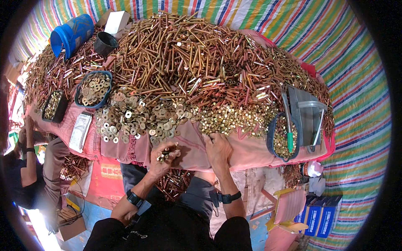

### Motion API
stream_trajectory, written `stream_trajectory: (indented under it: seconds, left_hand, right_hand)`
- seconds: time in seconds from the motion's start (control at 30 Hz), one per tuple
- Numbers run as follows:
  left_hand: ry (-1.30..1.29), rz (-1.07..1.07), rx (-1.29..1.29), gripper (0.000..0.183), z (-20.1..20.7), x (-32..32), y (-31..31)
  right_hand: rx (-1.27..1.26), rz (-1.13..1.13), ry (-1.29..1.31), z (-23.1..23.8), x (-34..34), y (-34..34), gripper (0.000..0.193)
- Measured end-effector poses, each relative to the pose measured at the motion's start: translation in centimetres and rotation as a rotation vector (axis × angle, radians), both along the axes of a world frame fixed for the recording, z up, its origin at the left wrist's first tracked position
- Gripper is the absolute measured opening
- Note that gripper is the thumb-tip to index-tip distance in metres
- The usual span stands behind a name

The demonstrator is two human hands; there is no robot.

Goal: The person sorts through a pile of metal scrap, picking up small brass-colored pieces and separating them from copper tubes and washers.

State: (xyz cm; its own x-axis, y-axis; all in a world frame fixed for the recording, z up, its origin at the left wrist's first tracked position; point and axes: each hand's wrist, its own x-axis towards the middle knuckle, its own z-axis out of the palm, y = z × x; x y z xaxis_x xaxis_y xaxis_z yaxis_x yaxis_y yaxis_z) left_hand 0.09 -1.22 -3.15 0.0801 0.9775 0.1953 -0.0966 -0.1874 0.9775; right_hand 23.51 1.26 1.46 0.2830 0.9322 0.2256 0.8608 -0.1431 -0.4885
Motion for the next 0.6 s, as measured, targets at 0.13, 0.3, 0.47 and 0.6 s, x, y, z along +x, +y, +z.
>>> stream_trajectory:
  seconds: [0.13, 0.3, 0.47, 0.6]
  left_hand:
    - [0.058, 0.010, 0.017, 0.027, 0.4, -0.1, 0.0]
    - [0.098, -0.011, 0.097, 0.023, -0.1, -0.1, 0.2]
    - [0.149, -0.031, 0.102, 0.024, -0.3, -0.3, 0.2]
    - [0.109, -0.022, 0.135, 0.026, -0.3, -0.4, 0.2]
  right_hand:
    - [-0.034, -0.014, 0.082, 0.3, 0.0, 0.4, 0.032]
    - [-0.128, -0.065, 0.135, 0.7, 0.0, 1.4, 0.036]
    - [-0.055, 0.001, 0.086, 0.3, -1.1, 2.1, 0.031]
    - [0.089, 0.284, 0.034, 0.3, -1.6, 0.9, 0.023]
